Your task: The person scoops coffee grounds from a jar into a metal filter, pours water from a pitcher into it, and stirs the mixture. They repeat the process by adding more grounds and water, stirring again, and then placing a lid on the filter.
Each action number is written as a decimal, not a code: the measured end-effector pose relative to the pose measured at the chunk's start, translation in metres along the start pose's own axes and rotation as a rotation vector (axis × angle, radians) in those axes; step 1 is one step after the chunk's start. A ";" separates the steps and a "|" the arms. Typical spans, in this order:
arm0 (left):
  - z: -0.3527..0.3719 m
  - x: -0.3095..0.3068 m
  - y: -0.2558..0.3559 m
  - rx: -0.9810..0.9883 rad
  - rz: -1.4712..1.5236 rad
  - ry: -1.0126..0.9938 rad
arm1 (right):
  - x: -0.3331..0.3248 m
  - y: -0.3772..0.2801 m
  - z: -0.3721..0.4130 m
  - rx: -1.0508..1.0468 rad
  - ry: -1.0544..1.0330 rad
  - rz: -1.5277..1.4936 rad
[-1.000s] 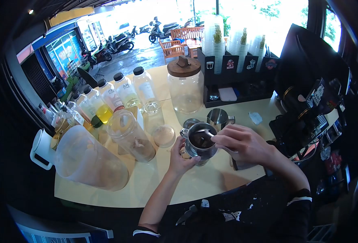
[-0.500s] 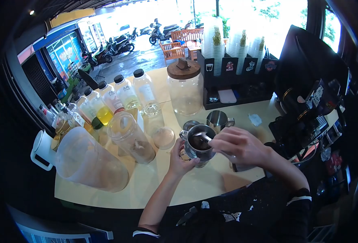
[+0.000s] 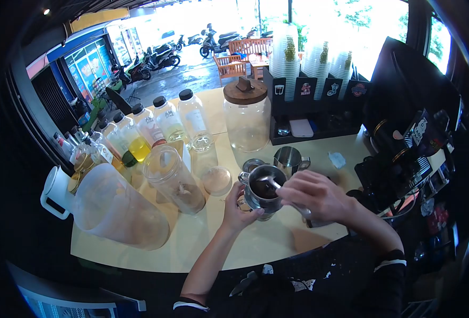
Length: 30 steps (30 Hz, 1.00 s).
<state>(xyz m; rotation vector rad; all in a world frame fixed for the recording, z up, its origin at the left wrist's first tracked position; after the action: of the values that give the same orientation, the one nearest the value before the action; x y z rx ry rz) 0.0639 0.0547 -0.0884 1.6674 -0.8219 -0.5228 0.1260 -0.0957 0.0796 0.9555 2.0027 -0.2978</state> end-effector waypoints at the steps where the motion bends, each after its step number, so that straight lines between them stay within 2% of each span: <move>1: 0.000 -0.001 -0.001 -0.005 0.005 0.004 | 0.001 -0.003 0.000 -0.027 0.020 -0.048; 5: -0.001 -0.001 0.002 0.033 -0.044 -0.001 | -0.003 -0.001 0.000 -0.009 -0.021 0.074; 9: -0.001 0.000 0.006 -0.001 -0.019 -0.004 | 0.000 -0.007 0.000 -0.031 0.003 -0.022; 12: 0.000 -0.002 0.007 0.002 -0.054 0.005 | -0.003 -0.006 0.005 -0.016 -0.022 0.065; 17: -0.001 -0.002 0.004 0.020 -0.068 0.007 | 0.000 -0.008 0.007 -0.039 -0.008 0.005; 19: 0.000 -0.001 0.004 0.010 -0.067 0.006 | -0.003 -0.011 0.005 -0.048 -0.060 0.106; 30: -0.001 -0.002 0.002 0.005 -0.043 0.004 | 0.003 -0.006 0.004 -0.030 -0.022 0.096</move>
<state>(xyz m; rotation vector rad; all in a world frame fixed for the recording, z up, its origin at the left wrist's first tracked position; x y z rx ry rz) 0.0625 0.0565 -0.0867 1.6934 -0.7869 -0.5475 0.1231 -0.0997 0.0740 1.0214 1.9296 -0.2236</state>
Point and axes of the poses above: each hand's wrist, its own z-axis away from the middle knuckle, its own x-axis out of the palm, y = z × x, the point moved 8 cm from there along -z, towards the middle knuckle, and after that the axes turned 13 degrees about -x, right-handed, at the moved point
